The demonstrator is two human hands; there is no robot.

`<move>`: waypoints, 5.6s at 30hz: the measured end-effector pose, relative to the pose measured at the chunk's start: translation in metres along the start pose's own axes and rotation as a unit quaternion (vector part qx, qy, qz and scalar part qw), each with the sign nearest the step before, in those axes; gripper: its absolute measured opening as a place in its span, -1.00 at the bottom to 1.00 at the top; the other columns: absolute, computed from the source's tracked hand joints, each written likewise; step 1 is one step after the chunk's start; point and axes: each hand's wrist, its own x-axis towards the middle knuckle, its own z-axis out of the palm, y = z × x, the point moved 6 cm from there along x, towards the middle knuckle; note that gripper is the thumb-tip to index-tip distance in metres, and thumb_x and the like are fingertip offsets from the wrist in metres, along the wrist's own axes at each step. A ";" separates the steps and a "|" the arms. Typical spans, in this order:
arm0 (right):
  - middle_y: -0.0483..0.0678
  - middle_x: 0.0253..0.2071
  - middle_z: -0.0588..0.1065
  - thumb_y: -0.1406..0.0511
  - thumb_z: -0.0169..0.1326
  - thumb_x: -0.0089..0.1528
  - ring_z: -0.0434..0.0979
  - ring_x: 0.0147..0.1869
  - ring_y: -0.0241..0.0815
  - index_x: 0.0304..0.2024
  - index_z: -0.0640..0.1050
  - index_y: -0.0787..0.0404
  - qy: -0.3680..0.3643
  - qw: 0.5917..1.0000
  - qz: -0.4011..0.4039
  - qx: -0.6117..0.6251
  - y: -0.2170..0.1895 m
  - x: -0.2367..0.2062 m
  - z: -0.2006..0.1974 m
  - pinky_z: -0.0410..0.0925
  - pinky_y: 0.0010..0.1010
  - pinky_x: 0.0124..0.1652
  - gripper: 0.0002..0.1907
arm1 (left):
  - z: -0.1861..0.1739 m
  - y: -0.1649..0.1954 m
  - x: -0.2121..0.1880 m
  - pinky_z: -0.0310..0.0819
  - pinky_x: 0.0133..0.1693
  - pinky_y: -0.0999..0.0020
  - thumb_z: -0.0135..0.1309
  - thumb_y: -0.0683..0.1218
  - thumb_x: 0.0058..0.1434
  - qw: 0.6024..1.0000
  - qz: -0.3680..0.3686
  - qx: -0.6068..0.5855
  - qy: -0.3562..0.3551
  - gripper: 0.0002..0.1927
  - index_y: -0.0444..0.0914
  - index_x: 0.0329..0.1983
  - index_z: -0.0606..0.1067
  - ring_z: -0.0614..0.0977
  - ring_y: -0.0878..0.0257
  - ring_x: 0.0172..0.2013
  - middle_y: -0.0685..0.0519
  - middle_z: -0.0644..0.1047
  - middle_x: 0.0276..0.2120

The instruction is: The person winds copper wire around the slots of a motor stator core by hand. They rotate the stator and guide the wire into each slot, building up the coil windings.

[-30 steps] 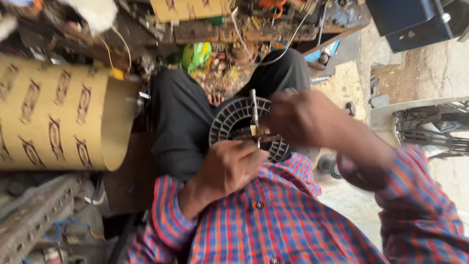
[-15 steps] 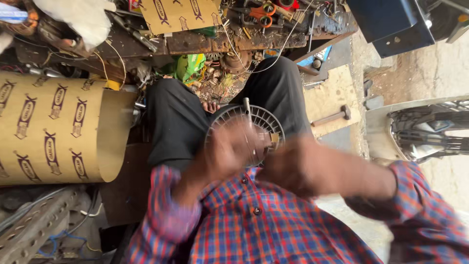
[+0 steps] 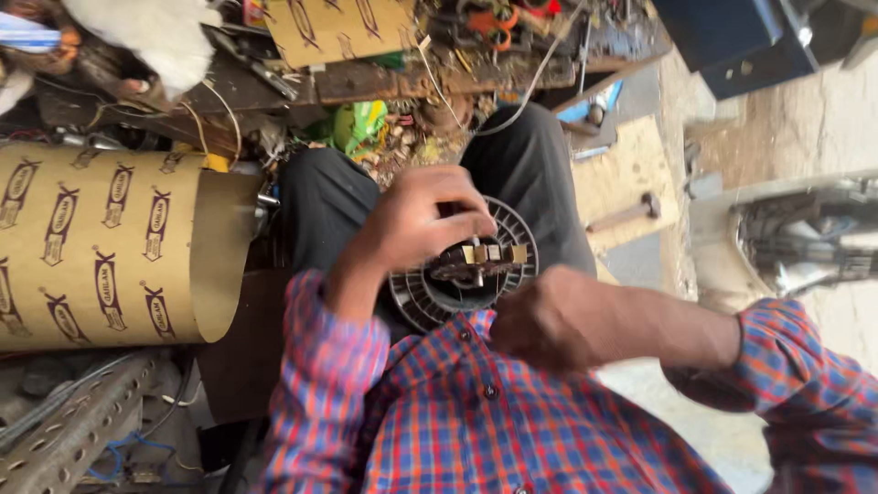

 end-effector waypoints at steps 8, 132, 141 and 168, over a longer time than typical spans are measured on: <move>-0.04 -0.37 0.54 0.43 0.20 0.16 0.57 -0.29 -0.04 -0.21 0.63 0.26 0.167 0.984 -0.059 -0.032 0.034 0.015 -0.037 0.43 -0.26 -0.32 -0.87 | 0.029 0.010 -0.090 0.45 -0.46 0.34 0.33 -0.25 0.15 0.990 -0.011 0.085 0.116 -0.86 -0.28 -0.25 0.60 0.60 0.24 -0.48 0.03 0.52 -0.42; -0.10 -0.36 0.46 0.25 0.22 0.05 0.47 -0.10 -0.09 -0.32 0.61 0.16 0.001 0.973 -0.072 -0.217 -0.038 -0.017 0.023 0.30 -0.08 -0.09 -0.82 | 0.005 -0.031 0.002 0.49 -0.23 0.24 0.30 -0.02 0.21 0.994 -0.070 0.067 -0.055 -0.78 -0.28 -0.35 0.62 0.62 0.14 -0.32 0.00 0.60 -0.37; -0.05 -0.31 0.61 0.30 0.23 0.16 0.62 -0.35 -0.08 -0.28 0.68 0.17 0.214 0.973 0.085 -0.023 0.083 0.032 -0.039 0.46 -0.26 -0.29 -0.89 | 0.035 0.006 -0.097 0.39 -0.43 0.37 0.29 -0.25 0.23 0.971 0.017 0.181 0.156 -0.91 -0.31 -0.30 0.57 0.52 0.25 -0.49 0.04 0.48 -0.46; -0.05 -0.23 0.64 0.33 0.18 0.10 0.60 -0.31 -0.12 -0.19 0.71 0.07 0.173 0.955 0.141 -0.194 0.081 -0.019 -0.022 0.44 -0.30 -0.36 -0.77 | 0.025 -0.058 0.019 0.47 -0.31 0.24 0.36 -0.03 0.06 0.977 -0.090 0.122 -0.149 -0.77 -0.28 -0.41 0.61 0.63 0.14 -0.38 -0.03 0.58 -0.44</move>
